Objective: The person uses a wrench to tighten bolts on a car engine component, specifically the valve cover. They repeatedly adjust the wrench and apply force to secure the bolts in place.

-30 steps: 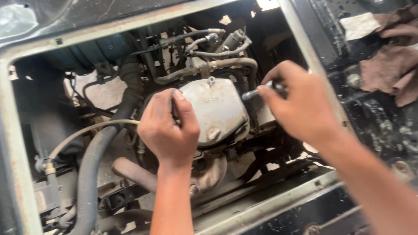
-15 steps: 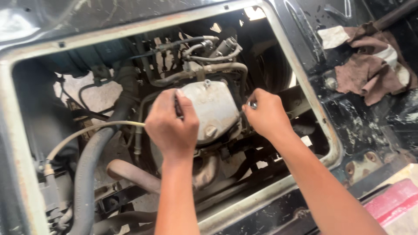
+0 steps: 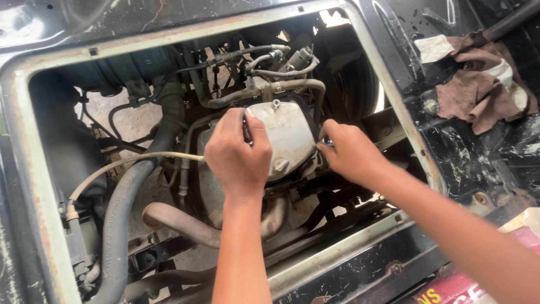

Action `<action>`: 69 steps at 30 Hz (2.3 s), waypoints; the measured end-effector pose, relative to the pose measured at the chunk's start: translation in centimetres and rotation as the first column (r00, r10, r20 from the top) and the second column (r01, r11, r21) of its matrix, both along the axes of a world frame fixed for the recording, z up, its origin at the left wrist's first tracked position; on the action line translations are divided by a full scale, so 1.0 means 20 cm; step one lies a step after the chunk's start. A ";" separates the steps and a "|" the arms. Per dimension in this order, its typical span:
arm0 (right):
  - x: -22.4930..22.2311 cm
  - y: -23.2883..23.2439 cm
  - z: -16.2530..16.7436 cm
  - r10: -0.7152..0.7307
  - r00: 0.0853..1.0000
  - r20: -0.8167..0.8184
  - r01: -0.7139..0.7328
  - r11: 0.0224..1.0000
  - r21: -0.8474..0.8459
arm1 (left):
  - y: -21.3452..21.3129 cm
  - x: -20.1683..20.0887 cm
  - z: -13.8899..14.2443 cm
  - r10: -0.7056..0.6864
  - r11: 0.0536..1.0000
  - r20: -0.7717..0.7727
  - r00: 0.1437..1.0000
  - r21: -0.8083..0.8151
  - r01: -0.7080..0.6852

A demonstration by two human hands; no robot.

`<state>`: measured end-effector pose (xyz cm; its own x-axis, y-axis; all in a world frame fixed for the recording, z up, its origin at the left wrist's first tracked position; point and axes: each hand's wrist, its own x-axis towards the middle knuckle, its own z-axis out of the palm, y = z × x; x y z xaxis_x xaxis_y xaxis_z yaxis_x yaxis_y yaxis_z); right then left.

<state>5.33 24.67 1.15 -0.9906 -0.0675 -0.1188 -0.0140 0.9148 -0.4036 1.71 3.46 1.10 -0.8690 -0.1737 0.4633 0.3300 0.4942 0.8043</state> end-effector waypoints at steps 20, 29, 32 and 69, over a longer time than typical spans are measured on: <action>-0.14 0.20 0.01 0.479 0.864 0.152 -0.496 0.863 0.095 | 0.00 0.01 0.00 -0.041 0.994 -0.045 0.998 -0.102 0.036; -0.05 0.03 0.49 -0.040 0.999 0.007 0.041 0.981 -0.188 | 0.13 0.12 0.18 -0.472 0.878 -0.204 0.858 -0.024 0.477; -0.04 -0.05 0.52 -0.092 0.995 0.028 0.096 0.973 -0.211 | 0.23 0.17 0.17 -0.503 0.864 -0.049 0.863 -0.023 0.502; -0.33 1.14 -0.15 -0.420 0.870 0.258 0.016 -0.498 -0.867 | 0.41 0.08 0.04 -0.368 0.750 0.250 0.895 -0.490 0.445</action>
<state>-1.35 47.38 -1.88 -0.9216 0.3595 -0.1463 -0.1959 -0.7562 -0.6244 3.26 11.74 2.00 -0.8587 0.4446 0.2547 0.5098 0.6910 0.5124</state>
